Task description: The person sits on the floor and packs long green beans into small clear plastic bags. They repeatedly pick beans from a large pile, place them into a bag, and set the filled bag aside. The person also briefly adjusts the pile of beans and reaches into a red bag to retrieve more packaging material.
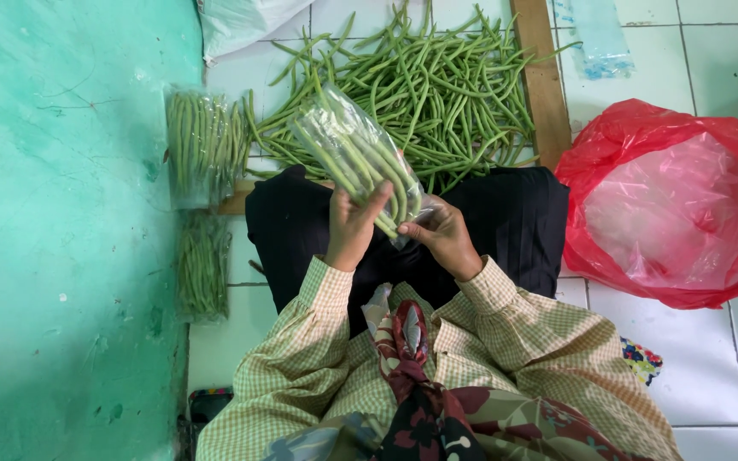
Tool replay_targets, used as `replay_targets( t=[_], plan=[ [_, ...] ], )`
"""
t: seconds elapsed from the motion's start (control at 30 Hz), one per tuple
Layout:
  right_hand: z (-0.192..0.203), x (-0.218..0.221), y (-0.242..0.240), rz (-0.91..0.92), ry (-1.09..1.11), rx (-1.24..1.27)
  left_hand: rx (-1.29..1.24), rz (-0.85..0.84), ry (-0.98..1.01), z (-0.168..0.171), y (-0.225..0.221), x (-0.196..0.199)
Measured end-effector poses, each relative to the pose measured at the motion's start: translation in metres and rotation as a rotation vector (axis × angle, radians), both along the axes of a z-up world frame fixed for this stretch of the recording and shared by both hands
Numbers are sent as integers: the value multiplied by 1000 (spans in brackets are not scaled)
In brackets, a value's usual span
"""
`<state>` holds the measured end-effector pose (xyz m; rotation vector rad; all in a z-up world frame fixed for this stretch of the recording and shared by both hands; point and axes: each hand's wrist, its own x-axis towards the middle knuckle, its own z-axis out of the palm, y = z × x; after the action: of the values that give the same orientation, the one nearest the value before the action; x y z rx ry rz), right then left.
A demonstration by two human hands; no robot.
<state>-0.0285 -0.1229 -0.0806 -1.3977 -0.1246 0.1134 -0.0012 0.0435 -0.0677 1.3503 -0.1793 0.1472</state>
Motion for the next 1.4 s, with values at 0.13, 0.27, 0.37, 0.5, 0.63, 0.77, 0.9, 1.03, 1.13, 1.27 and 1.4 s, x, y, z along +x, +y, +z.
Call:
replay_targets(
  t=[0.13,0.27,0.37,0.5,0.63,0.77,0.9,1.03,1.13,1.27,1.4],
  plan=[
    [-2,-2,1,7,26,18,-345,-77,52,81,-11,-17],
    [18,-4,1,81,7,33,-289,-130,9,73,-5,-19],
    [20,-1,-5,66,-21,21,-153,-146,11,-56,16,2],
    [-23,7,-19,18,-55,-56,38,-64,7,17,-2,-12],
    [-21,6,-21,14,-51,-76,137,-11,-50,46,-2,-17],
    [45,3,-17,-55,-162,-41,126,-42,17,46,-3,-22],
    [51,27,-38,-118,-371,-45,125,-121,57,27,-8,-26],
    [84,38,-46,-124,-418,-82,112,-152,24,28,-13,-26],
    [96,45,-52,-169,-465,-129,132,-154,40,25,-13,-24],
    [96,55,-63,-154,-533,-119,128,-164,39,55,-11,-24],
    [107,62,-67,-116,-630,-222,142,-185,77,22,-6,-17]
  ],
)
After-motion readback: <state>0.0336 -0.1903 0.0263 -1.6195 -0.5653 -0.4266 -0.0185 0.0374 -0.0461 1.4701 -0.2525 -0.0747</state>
